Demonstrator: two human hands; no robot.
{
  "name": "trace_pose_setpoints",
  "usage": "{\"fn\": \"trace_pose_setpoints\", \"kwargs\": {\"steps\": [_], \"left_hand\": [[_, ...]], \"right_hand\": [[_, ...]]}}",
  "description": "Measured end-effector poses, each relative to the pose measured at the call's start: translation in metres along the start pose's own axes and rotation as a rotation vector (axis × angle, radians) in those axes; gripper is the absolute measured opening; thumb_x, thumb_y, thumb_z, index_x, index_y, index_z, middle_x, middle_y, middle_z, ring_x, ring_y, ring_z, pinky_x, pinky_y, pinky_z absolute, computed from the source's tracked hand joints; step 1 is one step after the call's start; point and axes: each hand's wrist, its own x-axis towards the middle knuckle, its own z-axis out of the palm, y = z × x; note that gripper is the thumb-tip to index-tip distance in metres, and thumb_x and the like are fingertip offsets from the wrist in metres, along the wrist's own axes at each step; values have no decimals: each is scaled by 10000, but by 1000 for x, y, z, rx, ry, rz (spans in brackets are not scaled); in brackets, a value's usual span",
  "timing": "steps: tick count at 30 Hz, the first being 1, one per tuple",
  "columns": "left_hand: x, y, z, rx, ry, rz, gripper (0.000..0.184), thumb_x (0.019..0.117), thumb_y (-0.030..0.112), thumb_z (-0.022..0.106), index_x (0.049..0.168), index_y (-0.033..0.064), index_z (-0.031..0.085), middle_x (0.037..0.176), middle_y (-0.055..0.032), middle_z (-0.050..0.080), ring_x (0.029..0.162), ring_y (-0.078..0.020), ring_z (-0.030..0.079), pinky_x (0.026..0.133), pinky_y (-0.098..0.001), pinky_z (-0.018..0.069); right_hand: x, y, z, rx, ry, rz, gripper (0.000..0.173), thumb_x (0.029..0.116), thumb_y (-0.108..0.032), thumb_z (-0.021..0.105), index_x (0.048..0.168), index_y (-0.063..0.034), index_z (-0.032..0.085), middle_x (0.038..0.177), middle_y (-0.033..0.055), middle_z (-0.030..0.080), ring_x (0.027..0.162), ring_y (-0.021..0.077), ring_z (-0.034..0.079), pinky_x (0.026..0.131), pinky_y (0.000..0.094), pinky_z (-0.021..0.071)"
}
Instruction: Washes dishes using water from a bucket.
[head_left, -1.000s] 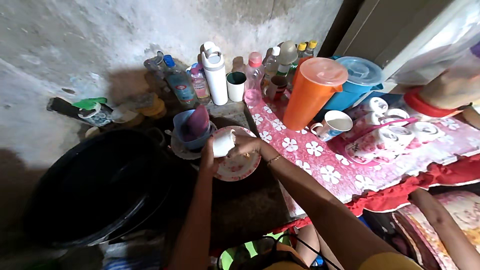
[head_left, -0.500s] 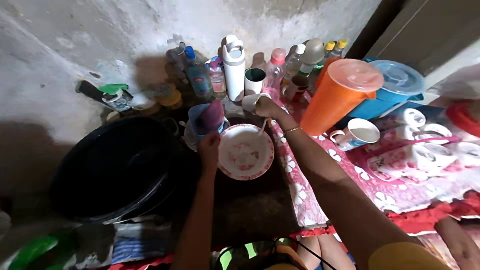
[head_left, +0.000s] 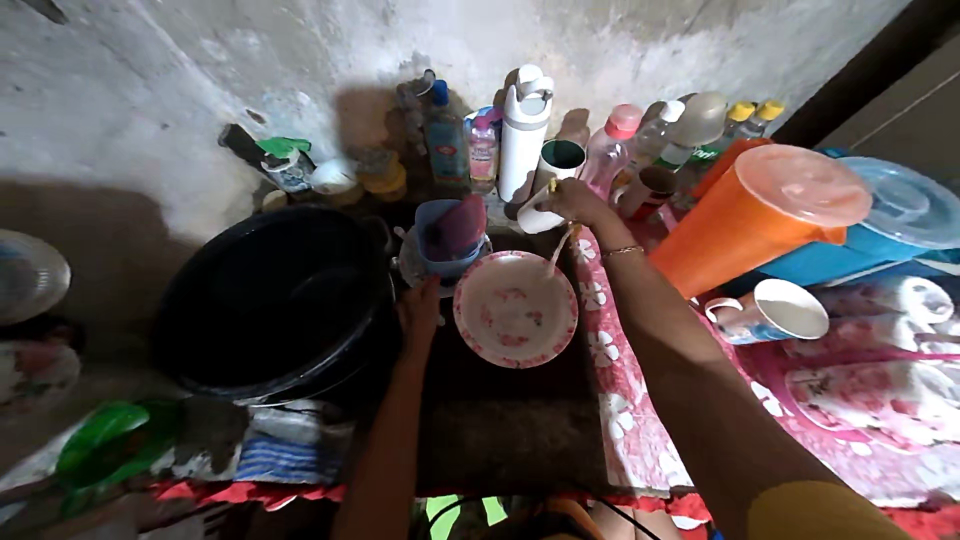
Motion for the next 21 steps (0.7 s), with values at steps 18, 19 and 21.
{"fn": "trace_pose_setpoints", "kwargs": {"steps": [18,19,21], "left_hand": [[42,63,58,-390,-484,443,698,874,62,740,1504,9,445,1388,-206,585,1228,-252,604,1052,-425,504],[49,58,61,-351,-402,486,658,909,92,726,1501,-8,456,1400,-229,582,1252,-282,600,1068,-439,493],[58,52,56,-232,-251,515,589,975,116,671,1494,-48,446,1440,-278,540,1314,-360,559,1105,-477,459]], "right_hand": [[-65,-9,-4,571,-171,-390,205,867,22,726,1060,11,657,895,0,718,809,5,673,793,219,582],[-61,-5,-7,487,-164,-379,233,871,14,736,1090,28,655,919,30,714,825,30,672,809,243,577],[-46,0,-9,275,-115,-321,320,890,-53,754,1171,59,649,1001,147,703,902,178,676,872,396,558]]}}
